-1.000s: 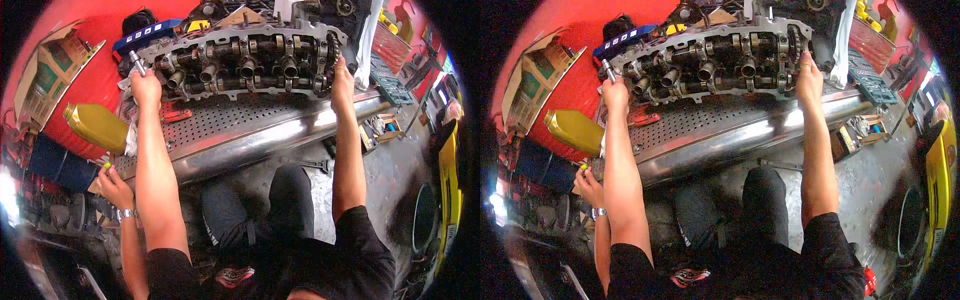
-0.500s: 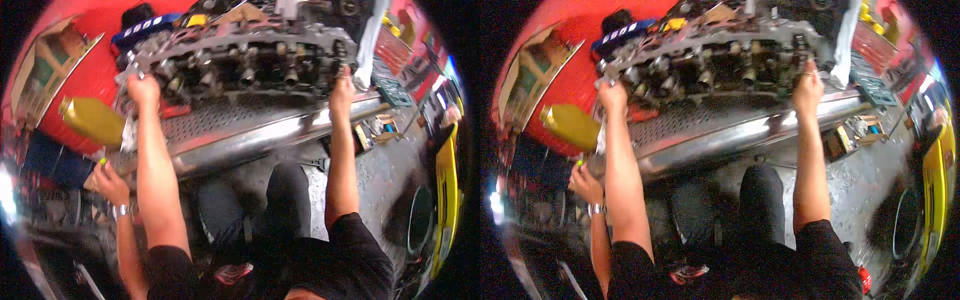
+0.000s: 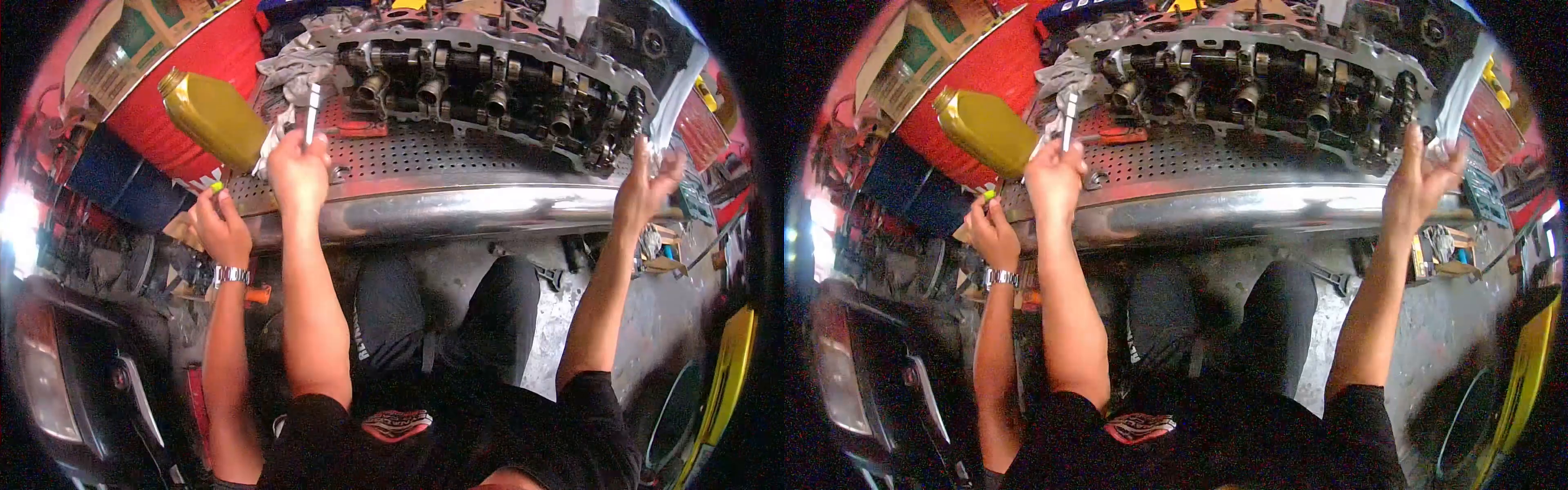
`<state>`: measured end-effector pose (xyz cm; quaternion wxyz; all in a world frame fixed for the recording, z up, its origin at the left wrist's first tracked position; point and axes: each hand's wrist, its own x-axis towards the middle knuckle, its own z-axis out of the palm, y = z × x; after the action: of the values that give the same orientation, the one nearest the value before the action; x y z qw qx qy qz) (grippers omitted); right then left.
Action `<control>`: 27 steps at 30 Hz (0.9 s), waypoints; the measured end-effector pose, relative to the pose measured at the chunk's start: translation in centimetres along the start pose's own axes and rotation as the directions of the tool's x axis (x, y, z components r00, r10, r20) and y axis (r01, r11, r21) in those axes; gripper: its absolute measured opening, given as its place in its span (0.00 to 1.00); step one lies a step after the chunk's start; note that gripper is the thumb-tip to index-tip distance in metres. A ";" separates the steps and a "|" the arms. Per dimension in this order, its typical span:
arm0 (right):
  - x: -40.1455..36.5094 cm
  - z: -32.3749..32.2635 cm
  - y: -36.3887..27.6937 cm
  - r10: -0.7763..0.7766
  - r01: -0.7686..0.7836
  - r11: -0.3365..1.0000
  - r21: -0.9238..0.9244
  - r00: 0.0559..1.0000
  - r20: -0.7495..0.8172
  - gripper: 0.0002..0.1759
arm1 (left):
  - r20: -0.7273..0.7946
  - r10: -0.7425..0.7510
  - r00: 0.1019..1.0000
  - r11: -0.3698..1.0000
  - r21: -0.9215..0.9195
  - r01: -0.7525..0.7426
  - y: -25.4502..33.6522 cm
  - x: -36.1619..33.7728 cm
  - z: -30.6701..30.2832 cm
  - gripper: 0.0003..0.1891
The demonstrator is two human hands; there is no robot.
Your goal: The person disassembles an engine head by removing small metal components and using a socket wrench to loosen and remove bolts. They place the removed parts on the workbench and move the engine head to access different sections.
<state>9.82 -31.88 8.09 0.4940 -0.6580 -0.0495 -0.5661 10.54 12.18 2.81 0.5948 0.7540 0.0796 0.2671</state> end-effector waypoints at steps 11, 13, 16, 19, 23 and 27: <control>6.4 16.1 -13.8 0.126 0.866 0.462 -0.192 0.150 0.981 0.55 | 0.069 0.024 0.997 0.960 0.278 -0.042 1.0 -3.6 1.3 0.10; 5.5 17.9 -11.9 0.111 0.845 0.464 -0.264 0.241 0.964 0.53 | 0.071 -0.007 0.997 0.965 0.260 -0.012 1.2 -3.6 1.0 0.10; 5.2 17.7 -11.1 0.039 0.825 0.506 -0.252 0.270 0.962 0.47 | 0.070 -0.052 0.996 0.963 0.267 0.032 1.7 -3.6 1.4 0.11; 6.0 18.8 -10.6 0.013 0.904 0.401 -0.149 0.157 0.988 0.42 | 0.069 0.000 0.998 0.953 0.302 -0.021 1.3 -3.3 2.0 0.11; 7.6 19.5 -7.9 -0.067 0.838 0.544 -0.029 0.078 0.995 0.40 | 0.064 0.000 0.998 0.922 0.386 -0.025 1.3 -3.3 1.8 0.12; 9.1 19.7 -8.7 0.010 0.779 0.627 0.007 -0.016 1.000 0.45 | 0.080 0.094 0.992 0.920 0.374 -0.118 -0.6 -2.8 1.7 0.10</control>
<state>21.34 -18.05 23.08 -0.0942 -0.9161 -0.3769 -0.0990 9.19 9.67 1.09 0.4252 0.8654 0.0704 0.2555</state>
